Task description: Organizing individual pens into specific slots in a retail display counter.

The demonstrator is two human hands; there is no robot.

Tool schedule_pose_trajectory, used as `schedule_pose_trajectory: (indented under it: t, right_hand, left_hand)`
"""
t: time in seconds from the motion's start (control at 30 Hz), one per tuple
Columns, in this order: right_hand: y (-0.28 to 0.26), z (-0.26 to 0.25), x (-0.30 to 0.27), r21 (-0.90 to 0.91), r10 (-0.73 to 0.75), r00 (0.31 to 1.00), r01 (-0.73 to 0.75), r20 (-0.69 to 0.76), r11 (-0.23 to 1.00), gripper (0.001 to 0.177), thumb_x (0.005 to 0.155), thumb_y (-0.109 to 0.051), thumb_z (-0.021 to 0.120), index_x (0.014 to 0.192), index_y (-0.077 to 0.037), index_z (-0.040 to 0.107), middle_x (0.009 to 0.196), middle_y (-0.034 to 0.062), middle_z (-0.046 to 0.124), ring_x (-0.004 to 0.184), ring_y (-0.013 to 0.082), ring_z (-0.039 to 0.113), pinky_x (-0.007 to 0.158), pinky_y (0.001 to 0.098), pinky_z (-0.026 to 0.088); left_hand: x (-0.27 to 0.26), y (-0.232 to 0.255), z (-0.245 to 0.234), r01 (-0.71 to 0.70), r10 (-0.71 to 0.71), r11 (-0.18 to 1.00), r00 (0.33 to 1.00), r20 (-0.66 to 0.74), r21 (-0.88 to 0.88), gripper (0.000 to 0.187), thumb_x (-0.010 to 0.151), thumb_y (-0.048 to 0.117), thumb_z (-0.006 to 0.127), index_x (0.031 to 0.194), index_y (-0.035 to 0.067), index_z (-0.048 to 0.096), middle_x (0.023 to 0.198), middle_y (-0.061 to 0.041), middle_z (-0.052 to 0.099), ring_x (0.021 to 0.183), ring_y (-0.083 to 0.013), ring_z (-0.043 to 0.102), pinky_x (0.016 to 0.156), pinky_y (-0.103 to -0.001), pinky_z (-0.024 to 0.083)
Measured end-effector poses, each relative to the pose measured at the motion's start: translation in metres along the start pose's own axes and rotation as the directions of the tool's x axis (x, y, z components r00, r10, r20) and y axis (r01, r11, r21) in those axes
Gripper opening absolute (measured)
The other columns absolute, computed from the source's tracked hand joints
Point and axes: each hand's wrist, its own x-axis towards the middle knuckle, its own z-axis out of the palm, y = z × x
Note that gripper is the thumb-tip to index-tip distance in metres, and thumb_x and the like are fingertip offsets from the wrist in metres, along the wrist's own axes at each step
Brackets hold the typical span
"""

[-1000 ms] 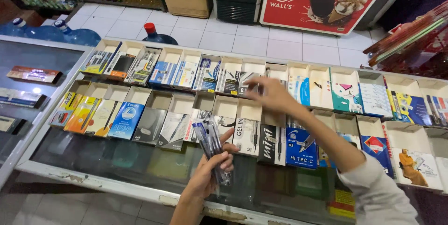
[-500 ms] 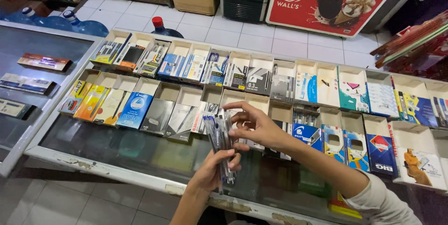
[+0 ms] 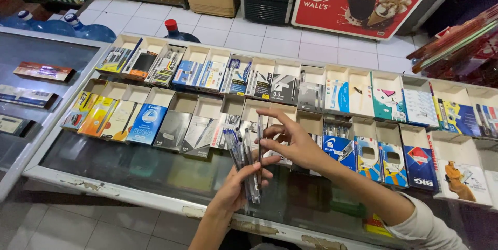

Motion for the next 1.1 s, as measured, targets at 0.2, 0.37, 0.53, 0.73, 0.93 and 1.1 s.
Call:
schedule_pose_trajectory:
  t: [0.2, 0.37, 0.53, 0.73, 0.93, 1.1]
  right_hand:
    - [0.001, -0.002, -0.01, 0.034, 0.024, 0.997, -0.021, -0.078, 0.999, 0.067, 0.086, -0.005, 0.072, 0.146, -0.021, 0.049, 0.08, 0.0006, 0.064, 0.075, 0.0089, 0.059, 0.069, 0.0253, 0.047]
    - [0.008, -0.022, -0.005, 0.003, -0.006, 0.97, 0.007, -0.244, 1.0, 0.069, 0.083, -0.011, 0.076, 0.145, -0.02, 0.047, 0.085, 0.0041, 0.071, 0.072, 0.0103, 0.062, 0.064, 0.0239, 0.047]
    - [0.004, -0.049, 0.003, -0.028, -0.016, 0.909, 0.005, -0.416, 1.0, 0.071, 0.083, -0.009, 0.074, 0.145, -0.02, 0.043, 0.093, 0.0123, 0.079, 0.08, 0.0191, 0.073, 0.068, 0.0275, 0.055]
    - [-0.005, -0.06, 0.018, -0.031, -0.093, 0.878, 0.089, -0.47, 0.996, 0.069, 0.086, -0.007, 0.07, 0.148, -0.01, 0.039, 0.094, 0.0124, 0.074, 0.081, 0.0165, 0.069, 0.069, 0.0241, 0.054]
    - [-0.016, -0.046, 0.066, -0.202, -0.216, 0.87, 0.138, -0.444, 0.97, 0.071, 0.088, -0.009, 0.072, 0.149, -0.009, 0.037, 0.092, 0.0095, 0.07, 0.081, 0.0152, 0.067, 0.071, 0.0261, 0.052]
    - [-0.029, -0.006, 0.138, -0.231, -0.358, 0.811, 0.28, -0.462, 0.932, 0.064, 0.092, -0.001, 0.07, 0.146, -0.014, 0.04, 0.093, 0.0093, 0.069, 0.073, 0.0096, 0.058, 0.061, 0.0192, 0.04]
  left_hand:
    - [0.001, -0.004, -0.005, 0.081, -0.081, 0.997, 0.995, 0.053, 0.002, 0.055, 0.095, 0.011, 0.057, 0.147, -0.002, 0.045, 0.138, -0.027, 0.063, 0.106, -0.0314, 0.07, 0.081, -0.04, 0.062]
    - [0.002, -0.003, 0.001, 0.083, -0.088, 0.995, 0.992, 0.086, 0.061, 0.062, 0.093, 0.015, 0.059, 0.151, 0.0, 0.044, 0.145, -0.026, 0.059, 0.123, -0.036, 0.063, 0.082, -0.039, 0.063]
    - [0.003, 0.004, 0.009, 0.027, -0.033, 0.998, 0.994, 0.104, 0.062, 0.065, 0.092, 0.014, 0.057, 0.154, 0.001, 0.041, 0.154, -0.025, 0.05, 0.132, -0.0348, 0.058, 0.084, -0.036, 0.064]
    - [-0.012, 0.022, 0.007, -0.086, 0.083, 0.991, 0.996, 0.04, 0.105, 0.063, 0.094, 0.016, 0.054, 0.155, 0.005, 0.041, 0.151, -0.019, 0.054, 0.132, -0.0305, 0.058, 0.089, -0.038, 0.059]
    - [-0.048, 0.065, -0.037, -0.256, 0.255, 0.964, 0.967, 0.027, 0.069, 0.062, 0.095, 0.01, 0.052, 0.155, 0.002, 0.038, 0.152, -0.021, 0.051, 0.129, -0.0299, 0.058, 0.088, -0.037, 0.061]
    - [-0.073, 0.145, -0.101, -0.269, 0.287, 0.946, 0.955, -0.081, 0.179, 0.061, 0.092, 0.007, 0.051, 0.153, 0.006, 0.045, 0.15, -0.018, 0.056, 0.127, -0.0297, 0.06, 0.09, -0.041, 0.056]
